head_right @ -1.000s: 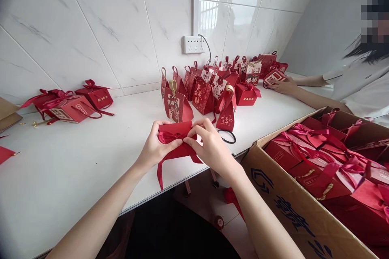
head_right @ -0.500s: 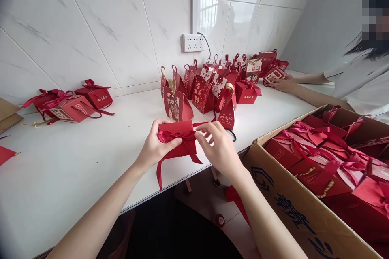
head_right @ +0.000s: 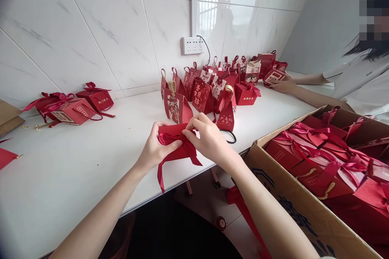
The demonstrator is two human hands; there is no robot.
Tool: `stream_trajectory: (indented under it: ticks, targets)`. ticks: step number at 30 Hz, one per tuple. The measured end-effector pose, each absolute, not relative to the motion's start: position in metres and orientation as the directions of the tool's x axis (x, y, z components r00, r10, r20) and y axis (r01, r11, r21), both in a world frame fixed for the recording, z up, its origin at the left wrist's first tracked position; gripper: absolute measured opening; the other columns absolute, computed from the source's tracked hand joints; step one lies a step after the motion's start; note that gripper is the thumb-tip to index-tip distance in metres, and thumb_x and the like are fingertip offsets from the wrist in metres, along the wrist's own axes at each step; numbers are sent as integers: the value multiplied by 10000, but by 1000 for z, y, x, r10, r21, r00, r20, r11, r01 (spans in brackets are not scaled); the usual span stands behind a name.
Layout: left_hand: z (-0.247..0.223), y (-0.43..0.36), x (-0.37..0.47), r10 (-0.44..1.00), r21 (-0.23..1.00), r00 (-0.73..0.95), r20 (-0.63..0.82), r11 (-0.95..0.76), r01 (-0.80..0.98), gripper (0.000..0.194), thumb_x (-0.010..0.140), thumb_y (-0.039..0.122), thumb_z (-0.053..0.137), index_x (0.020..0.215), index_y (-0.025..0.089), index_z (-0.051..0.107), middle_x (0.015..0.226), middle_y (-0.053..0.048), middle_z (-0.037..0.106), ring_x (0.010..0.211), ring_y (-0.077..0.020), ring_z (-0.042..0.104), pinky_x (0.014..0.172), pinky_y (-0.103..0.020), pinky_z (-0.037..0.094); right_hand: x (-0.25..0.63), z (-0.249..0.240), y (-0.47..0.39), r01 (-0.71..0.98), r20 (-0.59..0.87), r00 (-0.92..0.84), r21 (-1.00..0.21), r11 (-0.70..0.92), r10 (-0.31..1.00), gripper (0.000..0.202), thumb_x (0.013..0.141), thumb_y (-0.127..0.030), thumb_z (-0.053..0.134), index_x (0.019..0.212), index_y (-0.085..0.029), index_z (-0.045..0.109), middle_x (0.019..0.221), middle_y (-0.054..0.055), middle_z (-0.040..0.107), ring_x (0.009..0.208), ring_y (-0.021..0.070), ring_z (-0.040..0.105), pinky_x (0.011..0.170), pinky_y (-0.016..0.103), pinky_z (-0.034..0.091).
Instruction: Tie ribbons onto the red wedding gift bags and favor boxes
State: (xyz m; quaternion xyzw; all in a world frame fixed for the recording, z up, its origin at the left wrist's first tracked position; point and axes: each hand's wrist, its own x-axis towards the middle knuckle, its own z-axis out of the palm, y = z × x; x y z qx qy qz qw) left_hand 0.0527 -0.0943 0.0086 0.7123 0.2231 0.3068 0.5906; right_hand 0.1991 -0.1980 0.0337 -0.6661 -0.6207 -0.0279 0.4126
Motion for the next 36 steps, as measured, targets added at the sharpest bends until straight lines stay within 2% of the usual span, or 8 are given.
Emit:
stream_trajectory:
  ticks: [6, 16, 21, 26, 28, 31, 33, 36]
  targets:
    - [11, -95, 54, 695, 979, 701, 159, -201, -23, 558, 652, 351, 786, 1034, 230, 396, 967, -24, 628, 847, -181, 657, 710, -285, 533, 194, 25, -197, 854, 617, 230, -499, 149, 753, 122, 908, -198, 484, 786, -206, 491, 967, 67, 599, 827, 168, 585, 692, 306, 508]
    - [9, -93, 53, 701, 978, 693, 166, -207, -24, 547, 659, 355, 782, 1028, 231, 398, 937, -13, 639, 809, -169, 662, 694, -273, 536, 193, 21, -196, 845, 611, 306, -527, 87, 730, 112, 912, -258, 450, 807, -222, 465, 810, 49, 621, 727, 183, 608, 597, 297, 499]
    - [8, -93, 53, 697, 979, 697, 168, -203, -32, 522, 679, 348, 768, 1027, 237, 396, 942, -12, 645, 806, -163, 667, 698, -269, 540, 193, 18, -195, 772, 565, 428, -634, 40, 705, 134, 909, -308, 445, 802, -227, 450, 764, 34, 630, 677, 179, 622, 612, 301, 503]
    - [10, -93, 53, 694, 980, 701, 165, -198, -35, 544, 658, 354, 780, 1023, 235, 394, 923, -12, 646, 780, -164, 669, 688, -267, 540, 196, 14, -195, 580, 413, 544, -814, 29, 731, 229, 909, -417, 451, 787, -223, 457, 748, 31, 610, 688, 179, 615, 611, 314, 537]
    - [10, -93, 53, 696, 980, 696, 174, -193, -52, 522, 675, 378, 762, 1019, 231, 398, 881, -1, 638, 747, -149, 656, 667, -253, 529, 200, 13, -198, 514, 381, 504, -853, 85, 775, 266, 899, -473, 470, 825, -218, 472, 781, 33, 602, 712, 171, 608, 600, 302, 550]
    - [7, -92, 53, 694, 985, 701, 164, -160, -72, 403, 787, 437, 632, 1044, 232, 398, 769, 27, 597, 634, -118, 604, 604, -241, 493, 207, 10, -204, 450, 405, 376, -866, 218, 834, 355, 808, -504, 620, 981, -215, 511, 955, 56, 605, 850, 178, 614, 668, 309, 577]
    - [4, -92, 52, 707, 976, 678, 201, -203, -78, 346, 841, 434, 556, 1077, 237, 397, 857, 0, 598, 642, -112, 587, 628, -262, 491, 211, 8, -207, 410, 390, 328, -880, 242, 860, 431, 740, -473, 711, 1041, -220, 537, 1044, 66, 600, 913, 187, 609, 700, 324, 592]
    - [-1, -91, 51, 727, 917, 581, 367, -388, -93, 309, 846, 365, 555, 1071, 239, 385, 1179, -84, 520, 885, -151, 600, 792, -318, 498, 212, 5, -210, 295, 297, 367, -936, 193, 882, 333, 755, -473, 695, 930, -204, 604, 944, 48, 627, 871, 184, 620, 685, 343, 617]
